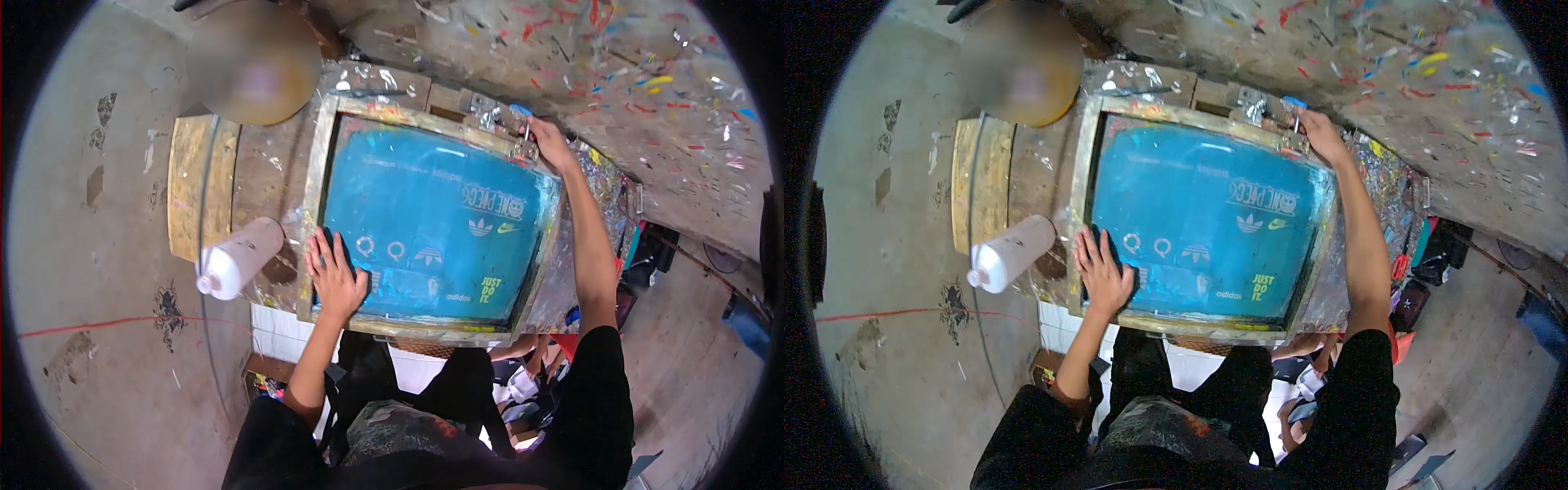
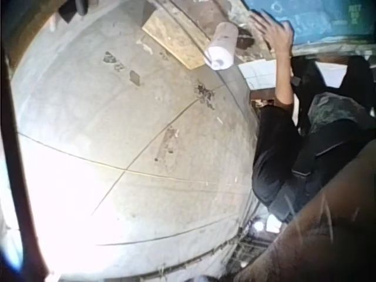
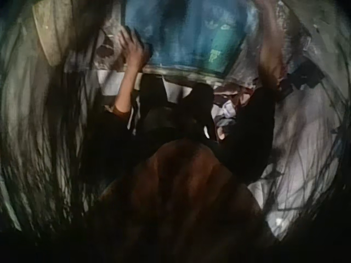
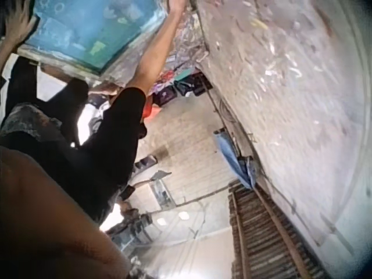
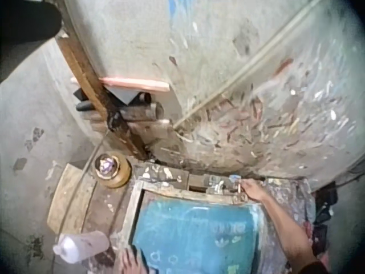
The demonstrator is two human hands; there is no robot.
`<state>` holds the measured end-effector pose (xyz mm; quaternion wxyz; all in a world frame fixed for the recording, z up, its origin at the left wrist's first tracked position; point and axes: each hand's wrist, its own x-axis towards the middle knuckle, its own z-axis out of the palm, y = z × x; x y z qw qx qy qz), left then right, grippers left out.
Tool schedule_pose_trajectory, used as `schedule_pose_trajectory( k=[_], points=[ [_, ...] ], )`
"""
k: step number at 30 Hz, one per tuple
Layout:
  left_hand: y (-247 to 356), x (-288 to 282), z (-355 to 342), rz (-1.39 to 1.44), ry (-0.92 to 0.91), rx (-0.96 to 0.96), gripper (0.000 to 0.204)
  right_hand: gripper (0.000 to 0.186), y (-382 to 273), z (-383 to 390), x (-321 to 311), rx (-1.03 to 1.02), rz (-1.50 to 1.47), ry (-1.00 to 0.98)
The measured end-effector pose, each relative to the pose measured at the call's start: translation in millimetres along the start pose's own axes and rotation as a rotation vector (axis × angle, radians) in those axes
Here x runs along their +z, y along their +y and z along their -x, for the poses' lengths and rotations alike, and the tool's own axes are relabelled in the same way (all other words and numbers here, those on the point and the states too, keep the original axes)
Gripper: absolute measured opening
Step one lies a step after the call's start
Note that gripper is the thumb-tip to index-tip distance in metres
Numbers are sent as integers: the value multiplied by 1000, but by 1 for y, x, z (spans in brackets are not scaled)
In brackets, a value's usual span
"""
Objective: The person prepares a screen printing frame by applying tape to seal the edges of the stencil and using a tool to adjust the frame clamps.
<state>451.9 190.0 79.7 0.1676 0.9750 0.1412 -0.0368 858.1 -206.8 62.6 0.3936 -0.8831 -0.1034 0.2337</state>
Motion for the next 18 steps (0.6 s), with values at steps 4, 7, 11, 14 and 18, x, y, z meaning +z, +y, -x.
schedule_pose_trajectory(
  k=[4,7,11,14,18],
  points=[
    [7,3,-2,-41,80,23,81,52,-4,-4,-4,-97,153,22],
    [8,7,-7,-101,74,34,82,48,7,-12,-3,-314,101,32],
    [4,12,1,-210,92,38,80,44,7,-24,-3,-424,187,20],
    [7,16,0,-216,99,78,82,47,18,-25,-5,-536,146,23],
    [0,19,3,-258,71,79,83,45,19,-29,-3,-549,154,17]
  ],
)
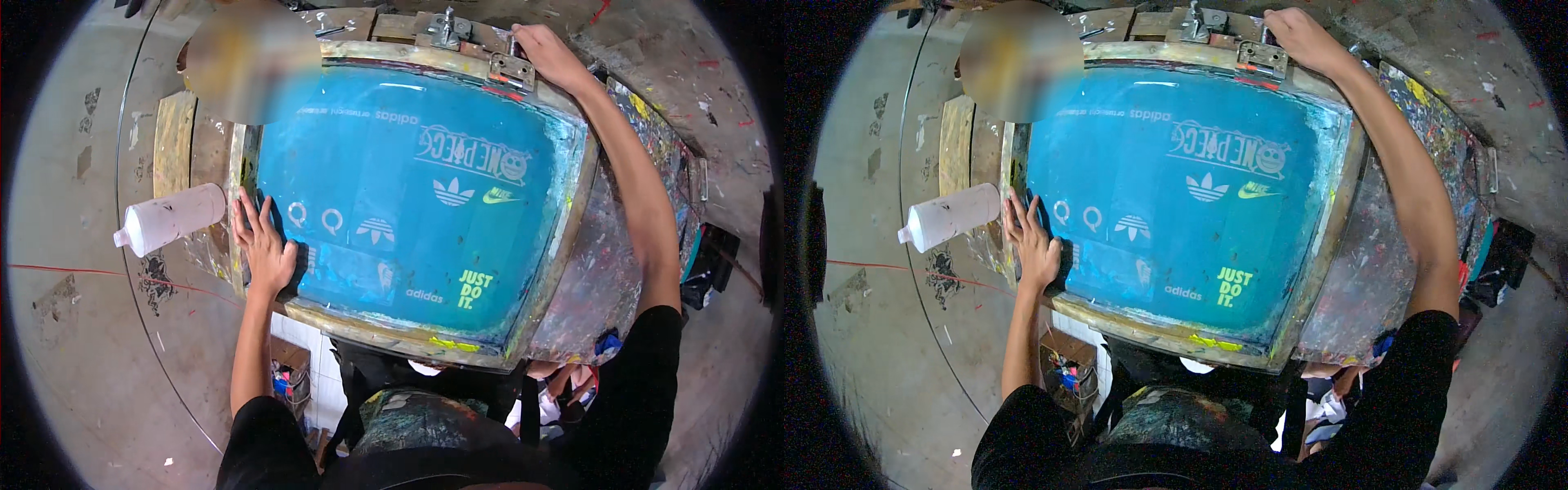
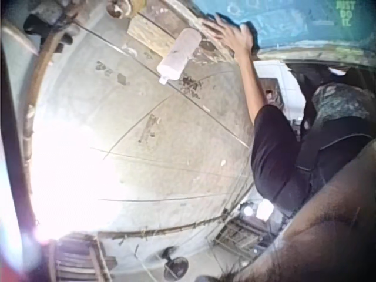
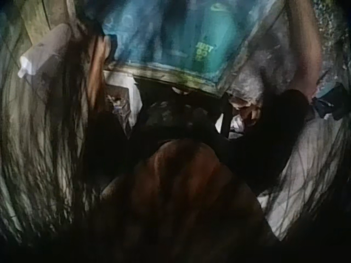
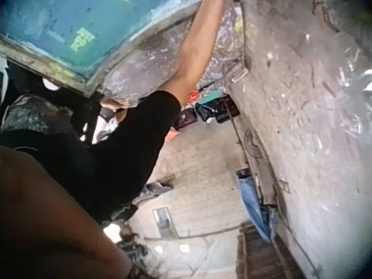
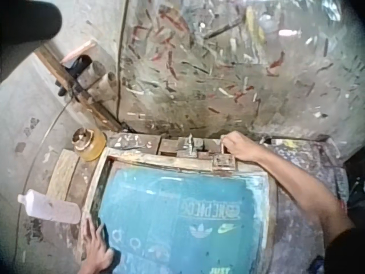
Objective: The person prepares a screen printing frame by applying tape to seal the edges of the stencil and using a tool to adjust the frame clamps.
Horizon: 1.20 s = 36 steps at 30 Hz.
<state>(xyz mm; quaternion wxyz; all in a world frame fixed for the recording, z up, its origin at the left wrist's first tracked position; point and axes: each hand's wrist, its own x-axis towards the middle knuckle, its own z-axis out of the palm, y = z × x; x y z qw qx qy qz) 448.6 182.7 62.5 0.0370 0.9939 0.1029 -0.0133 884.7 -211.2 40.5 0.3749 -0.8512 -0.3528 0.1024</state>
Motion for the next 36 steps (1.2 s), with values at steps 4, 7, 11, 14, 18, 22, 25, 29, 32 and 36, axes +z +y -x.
schedule_pose_trajectory(
  k=[4,7,11,14,18,22,25,29,32,36],
  points=[
    [2,2,0,-10,12,17,83,46,2,-1,4,-89,-57,55],
    [-1,2,3,7,21,14,83,49,1,-5,0,-14,-14,-33],
    [0,0,3,15,21,-1,83,51,-4,-5,2,-21,-17,-36],
    [-12,9,-3,214,40,65,84,40,18,-2,-1,-38,-23,-67],
    [1,5,4,269,77,3,83,30,14,-5,6,-377,112,24],
    [-8,19,10,115,36,-45,80,67,-15,8,1,112,35,-7],
    [-6,17,11,91,53,-36,78,59,-60,71,-31,-121,251,238],
    [-17,19,12,75,110,-14,75,38,-49,211,-122,237,106,782],
    [-13,22,4,66,137,41,75,68,32,328,-199,854,530,838],
    [-9,14,9,35,125,16,73,90,57,345,-193,1227,487,731]
  ],
)
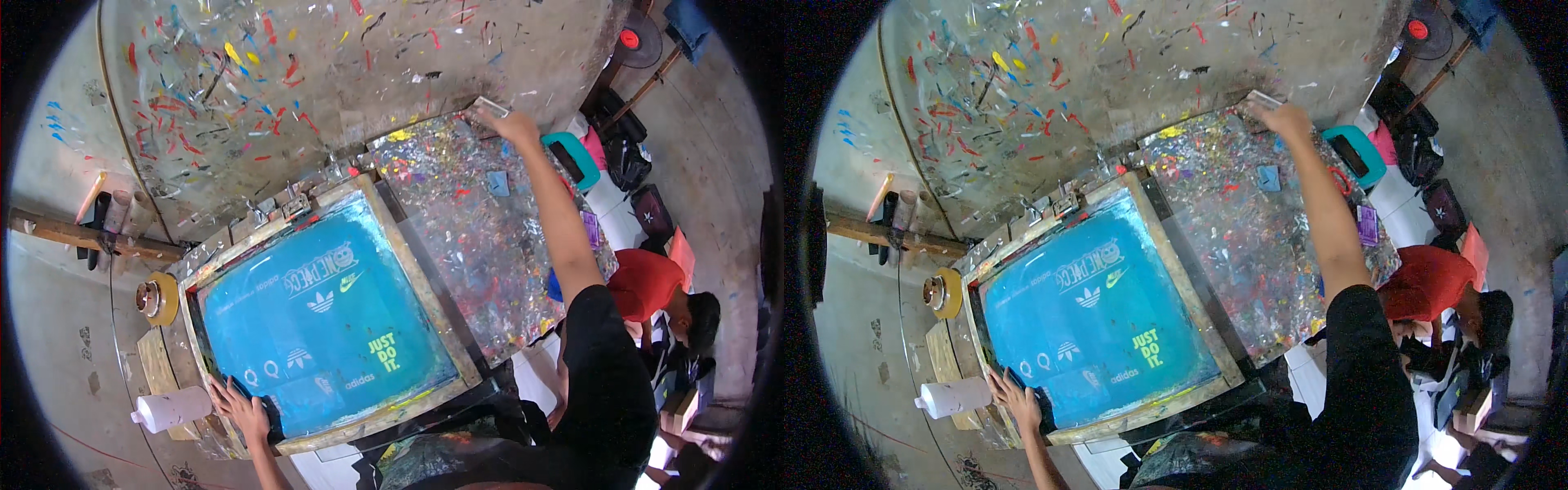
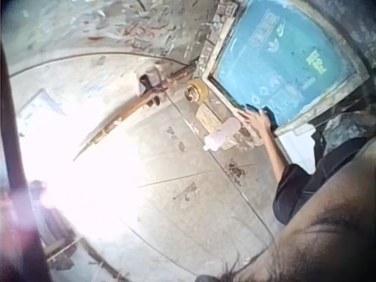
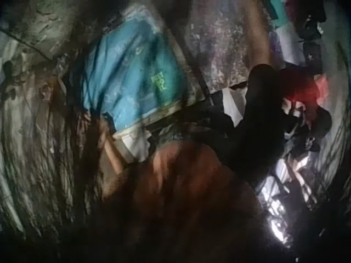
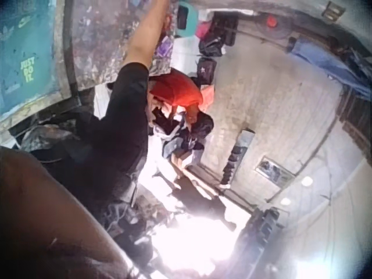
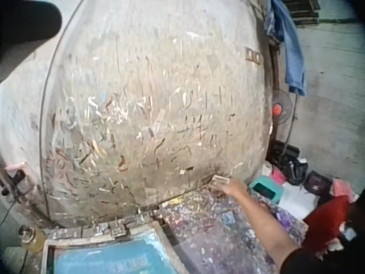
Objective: The person prepares a screen printing frame by applying tape to seal the edges of the stencil and using a tool to adjust the frame clamps.
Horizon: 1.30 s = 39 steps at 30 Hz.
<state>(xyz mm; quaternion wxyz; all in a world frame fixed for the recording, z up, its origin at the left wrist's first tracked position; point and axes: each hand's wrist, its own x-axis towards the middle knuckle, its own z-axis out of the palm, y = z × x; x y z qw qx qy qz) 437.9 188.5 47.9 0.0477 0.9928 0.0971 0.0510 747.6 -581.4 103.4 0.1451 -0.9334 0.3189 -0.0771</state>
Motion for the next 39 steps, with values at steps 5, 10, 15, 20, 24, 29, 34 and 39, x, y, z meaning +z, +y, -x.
schedule_pose_trajectory(
  k=[5,10,15,20,24,29,34,39],
  points=[
    [-5,8,1,-22,16,12,71,97,-24,1,29,182,11,-17],
    [-13,4,11,61,25,-22,73,116,-31,-18,45,200,-66,-2],
    [1,-25,9,-18,-3,35,77,112,-6,-69,97,146,-33,-174],
    [2,2,-1,118,59,36,76,54,46,-157,69,144,-635,-54],
    [10,-25,5,80,60,-1,74,33,5,-88,87,259,-1186,-411],
    [11,-20,1,144,81,29,72,32,-79,59,40,-112,-1310,-150],
    [7,-18,3,185,78,21,69,52,-200,203,35,-447,-670,-292],
    [10,-25,2,234,53,14,65,59,-306,242,51,-922,-386,-144]
  ],
)
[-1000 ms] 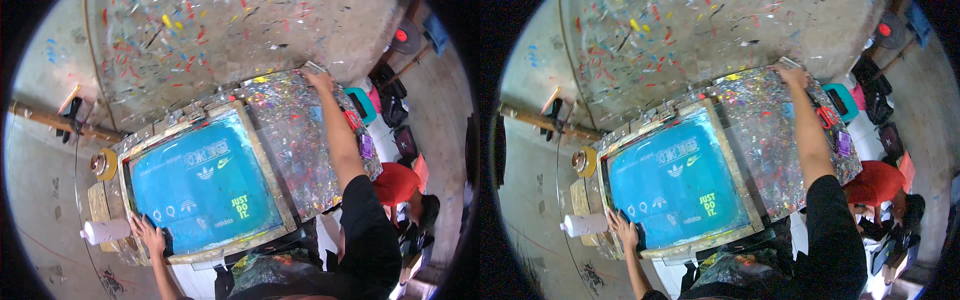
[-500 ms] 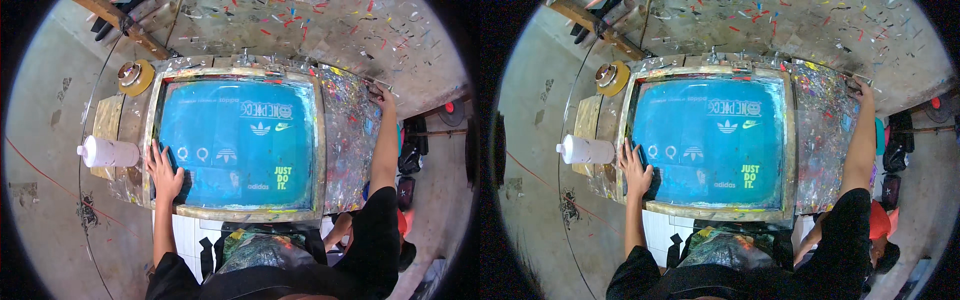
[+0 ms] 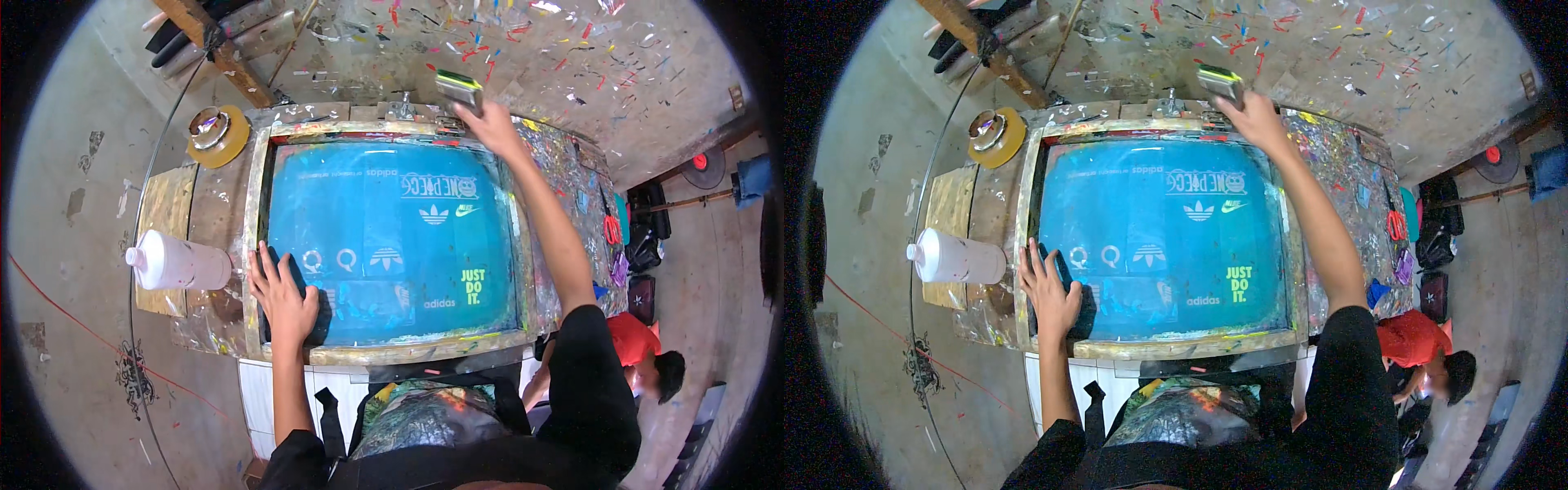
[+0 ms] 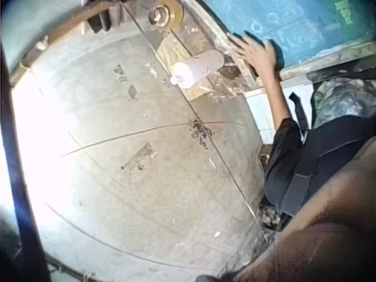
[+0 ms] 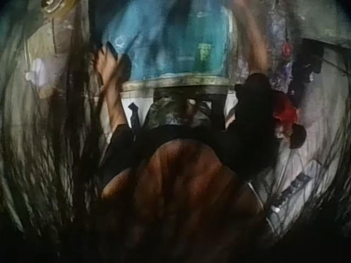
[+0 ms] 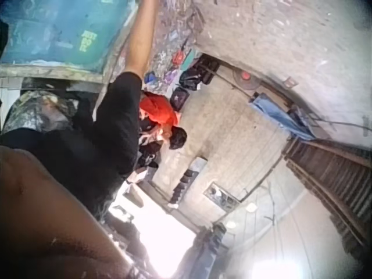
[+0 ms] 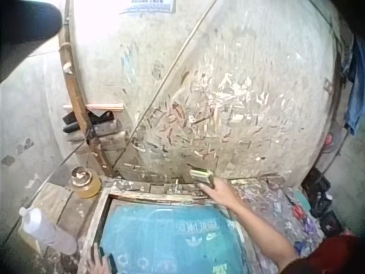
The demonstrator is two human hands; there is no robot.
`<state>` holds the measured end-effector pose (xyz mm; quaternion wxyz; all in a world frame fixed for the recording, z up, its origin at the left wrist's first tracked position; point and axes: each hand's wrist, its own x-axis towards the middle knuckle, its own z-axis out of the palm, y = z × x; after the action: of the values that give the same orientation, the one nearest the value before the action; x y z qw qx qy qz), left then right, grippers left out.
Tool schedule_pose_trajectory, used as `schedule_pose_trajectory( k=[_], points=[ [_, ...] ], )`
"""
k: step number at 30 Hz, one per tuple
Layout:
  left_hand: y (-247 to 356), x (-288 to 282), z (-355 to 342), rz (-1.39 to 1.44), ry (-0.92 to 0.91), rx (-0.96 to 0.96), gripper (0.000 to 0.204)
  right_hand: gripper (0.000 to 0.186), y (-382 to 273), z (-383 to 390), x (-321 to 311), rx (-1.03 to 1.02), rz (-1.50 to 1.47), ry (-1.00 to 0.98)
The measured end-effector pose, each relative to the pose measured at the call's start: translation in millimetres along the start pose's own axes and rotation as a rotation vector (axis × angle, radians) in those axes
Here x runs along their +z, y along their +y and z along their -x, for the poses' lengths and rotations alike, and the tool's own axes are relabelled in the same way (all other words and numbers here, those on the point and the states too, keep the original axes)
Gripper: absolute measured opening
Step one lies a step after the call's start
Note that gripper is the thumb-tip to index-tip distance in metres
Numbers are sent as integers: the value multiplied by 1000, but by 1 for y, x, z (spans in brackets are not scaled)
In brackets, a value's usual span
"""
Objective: The person prepares a screen printing frame by applying tape to seal the edges of the stencil and using a tool to adjust the frame clamps.
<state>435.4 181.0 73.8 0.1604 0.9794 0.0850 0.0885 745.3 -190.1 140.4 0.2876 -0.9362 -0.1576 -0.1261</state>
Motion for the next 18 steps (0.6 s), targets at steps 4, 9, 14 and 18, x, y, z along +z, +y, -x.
schedule_pose_trajectory(
  k=[4,9,14,18],
  points=[
    [-4,-1,2,29,29,14,62,56,-34,-42,4,12,77,-30],
    [-4,1,2,54,45,8,61,50,14,-40,15,-173,158,-116],
    [-7,2,4,59,39,-14,60,54,5,-67,15,-191,91,3],
    [-3,-1,3,52,64,11,56,55,19,-44,12,-154,151,-27]
  ],
)
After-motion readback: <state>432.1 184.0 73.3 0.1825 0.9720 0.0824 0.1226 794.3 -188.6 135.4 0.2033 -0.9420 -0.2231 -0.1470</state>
